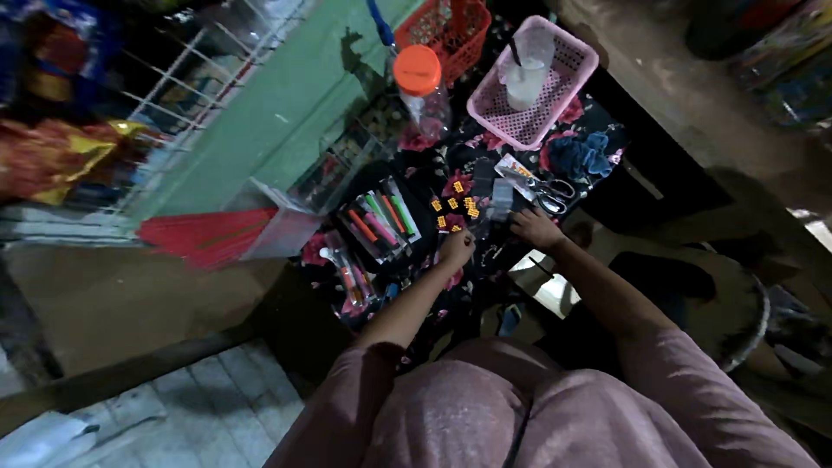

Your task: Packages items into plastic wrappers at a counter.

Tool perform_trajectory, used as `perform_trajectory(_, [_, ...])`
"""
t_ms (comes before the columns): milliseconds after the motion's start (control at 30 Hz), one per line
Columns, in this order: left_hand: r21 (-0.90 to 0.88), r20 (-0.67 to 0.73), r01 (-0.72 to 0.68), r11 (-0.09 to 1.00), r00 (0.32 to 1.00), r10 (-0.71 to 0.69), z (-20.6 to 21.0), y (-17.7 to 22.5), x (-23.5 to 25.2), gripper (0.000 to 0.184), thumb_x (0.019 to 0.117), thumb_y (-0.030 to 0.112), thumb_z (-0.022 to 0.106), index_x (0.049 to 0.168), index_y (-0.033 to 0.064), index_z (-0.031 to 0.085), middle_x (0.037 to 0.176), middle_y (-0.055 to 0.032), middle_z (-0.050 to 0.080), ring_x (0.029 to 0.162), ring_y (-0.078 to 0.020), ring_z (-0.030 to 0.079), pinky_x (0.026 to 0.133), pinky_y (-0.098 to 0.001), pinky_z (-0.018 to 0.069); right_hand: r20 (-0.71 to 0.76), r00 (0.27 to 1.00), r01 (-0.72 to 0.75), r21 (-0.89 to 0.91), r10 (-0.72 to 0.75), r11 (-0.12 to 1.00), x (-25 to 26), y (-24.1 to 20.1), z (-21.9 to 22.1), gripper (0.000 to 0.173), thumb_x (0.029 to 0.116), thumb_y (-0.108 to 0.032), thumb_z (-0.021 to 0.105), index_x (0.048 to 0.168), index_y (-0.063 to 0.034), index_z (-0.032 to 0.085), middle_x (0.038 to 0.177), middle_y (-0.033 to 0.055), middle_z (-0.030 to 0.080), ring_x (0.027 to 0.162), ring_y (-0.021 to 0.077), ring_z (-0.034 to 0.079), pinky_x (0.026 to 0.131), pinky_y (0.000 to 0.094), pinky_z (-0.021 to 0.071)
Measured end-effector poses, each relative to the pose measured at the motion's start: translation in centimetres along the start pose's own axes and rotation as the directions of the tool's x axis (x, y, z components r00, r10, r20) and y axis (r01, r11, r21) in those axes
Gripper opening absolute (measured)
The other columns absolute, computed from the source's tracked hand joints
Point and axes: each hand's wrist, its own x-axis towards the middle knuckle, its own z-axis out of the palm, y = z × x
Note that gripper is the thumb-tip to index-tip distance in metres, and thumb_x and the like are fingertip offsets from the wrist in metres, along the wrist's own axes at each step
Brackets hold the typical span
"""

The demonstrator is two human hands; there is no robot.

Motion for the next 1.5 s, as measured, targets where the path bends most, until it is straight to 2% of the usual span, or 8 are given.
perform_trajectory(333, [-0.406, 0.025, -0.002, 0.914, 1.0, 0.013, -1.4, -2.4, -3.4, 0.028, 0.1069, 0.016, 0.054, 0.123, -0.0058, 0.062, 0.114, -0.0203, 0.069, 0.097, -0.0253, 0.07, 0.09, -0.042, 0.0568, 0.18, 0.983, -0.034, -0.028, 0.038, 0.999, -1.2, -0.6, -1.5, 0.02, 0.1022, -0.012, 0.058, 0.11, 0.0021, 0.07, 0.121, 0.02, 0.066, 0.121, 0.0396, 0.061, 0.103, 0.0581, 0.0468])
perform_trajectory(467, [-0.435, -0.043, -0.034, 0.9, 0.999, 0.017, -1.8, -2.6, -3.8, 0.028, 0.1057, 0.014, 0.056, 0.123, -0.0061, 0.063, 0.112, -0.02, 0.069, 0.093, -0.0225, 0.07, 0.087, -0.0392, 0.0573, 0.178, 0.946, -0.312, 0.257, 0.272, 0.915, 0.2, -3.4, -3.3, 0.023, 0.0978, -0.015, 0.065, 0.109, 0.0053, 0.069, 0.118, 0.0247, 0.068, 0.117, 0.0427, 0.063, 0.102, 0.0616, 0.0467])
perform_trajectory(700, [-0.545, -0.079, -0.236, 0.805, 0.97, 0.231, -3.5, 3.8, -7.5, 0.028, 0.1017, 0.009, 0.061, 0.126, -0.0042, 0.063, 0.116, -0.0164, 0.068, 0.098, -0.0161, 0.065, 0.09, -0.0345, 0.0541, 0.186, 0.865, -0.437, 0.735, 0.467, 0.518, 1.6, -12.3, -11.3, 0.023, 0.099, -0.009, 0.061, 0.113, 0.008, 0.067, 0.106, 0.0252, 0.069, 0.1, 0.0371, 0.068, 0.093, 0.057, 0.0523])
perform_trajectory(1000, [-0.605, -0.076, -0.245, 0.757, 0.965, 0.251, -3.1, 10.2, -10.4, 0.024, 0.1024, 0.008, 0.059, 0.121, -0.0077, 0.059, 0.102, -0.0115, 0.069, 0.087, -0.0125, 0.066, 0.081, -0.0312, 0.0568, -0.059, 0.809, -0.345, 0.757, 0.584, 0.554, -3.2, -15.0, -15.8, 0.029, 0.1011, -0.015, 0.063, 0.12, 0.0063, 0.067, 0.109, 0.0233, 0.071, 0.101, 0.0354, 0.071, 0.096, 0.0543, 0.054])
perform_trajectory(1133, [-0.606, -0.014, -0.326, 0.725, 0.917, 0.4, -1.9, 15.1, -11.7, 0.014, 0.1008, 0.002, 0.058, 0.113, -0.0039, 0.061, 0.097, -0.004, 0.069, 0.083, -0.0087, 0.066, 0.077, -0.0268, 0.0575, -0.284, 0.65, -0.249, 0.797, 0.705, 0.551, -7.9, -15.8, -18.1, 0.02, 0.0966, -0.005, 0.065, 0.114, 0.0046, 0.07, 0.103, 0.0184, 0.074, 0.093, 0.028, 0.073, 0.089, 0.0485, 0.0579])
perform_trajectory(1233, [-0.476, 0.262, -0.424, 0.77, 0.768, 0.585, -2.2, 18.0, -13.0, 0.048, 0.0977, 0.004, 0.059, 0.144, 0.0009, 0.046, 0.123, -0.0089, 0.066, 0.1, -0.013, 0.068, 0.085, -0.0287, 0.0579, -0.283, 0.452, -0.355, 0.813, 0.846, 0.461, -14.5, -15.6, -22.3, 0.02, 0.1, -0.005, 0.06, 0.114, 0.0057, 0.07, 0.104, 0.0178, 0.073, 0.087, 0.0242, 0.073, 0.084, 0.0435, 0.0603])
perform_trajectory(1400, [-0.251, 0.441, -0.573, 0.78, 0.65, 0.619, -2.8, 17.8, -11.2, 0.043, 0.0974, 0.014, 0.064, 0.136, -0.0036, 0.055, 0.125, -0.0124, 0.066, 0.107, -0.0148, 0.067, 0.093, -0.0311, 0.0564, -0.134, -0.325, -0.535, 0.842, 0.936, -0.065, -34.5, -13.7, -19.2, 0.031, 0.1065, -0.017, 0.051, 0.127, 0.002, 0.064, 0.117, 0.0209, 0.069, 0.101, 0.0294, 0.071, 0.091, 0.0476, 0.0589])
perform_trajectory(1500, [-0.073, 0.467, -0.545, 0.835, 0.722, 0.511, -3.6, 14.6, -9.2, 0.042, 0.0994, 0.016, 0.061, 0.137, -0.0025, 0.057, 0.129, -0.0164, 0.065, 0.114, -0.0199, 0.066, 0.099, -0.0366, 0.0538, 0.268, -0.429, -0.631, 0.595, 0.863, -0.498, -43.6, -18.0, -8.5, 0.033, 0.1022, -0.019, 0.06, 0.12, 0.0085, 0.065, 0.113, 0.0315, 0.067, 0.105, 0.0462, 0.067, 0.094, 0.0651, 0.0513])
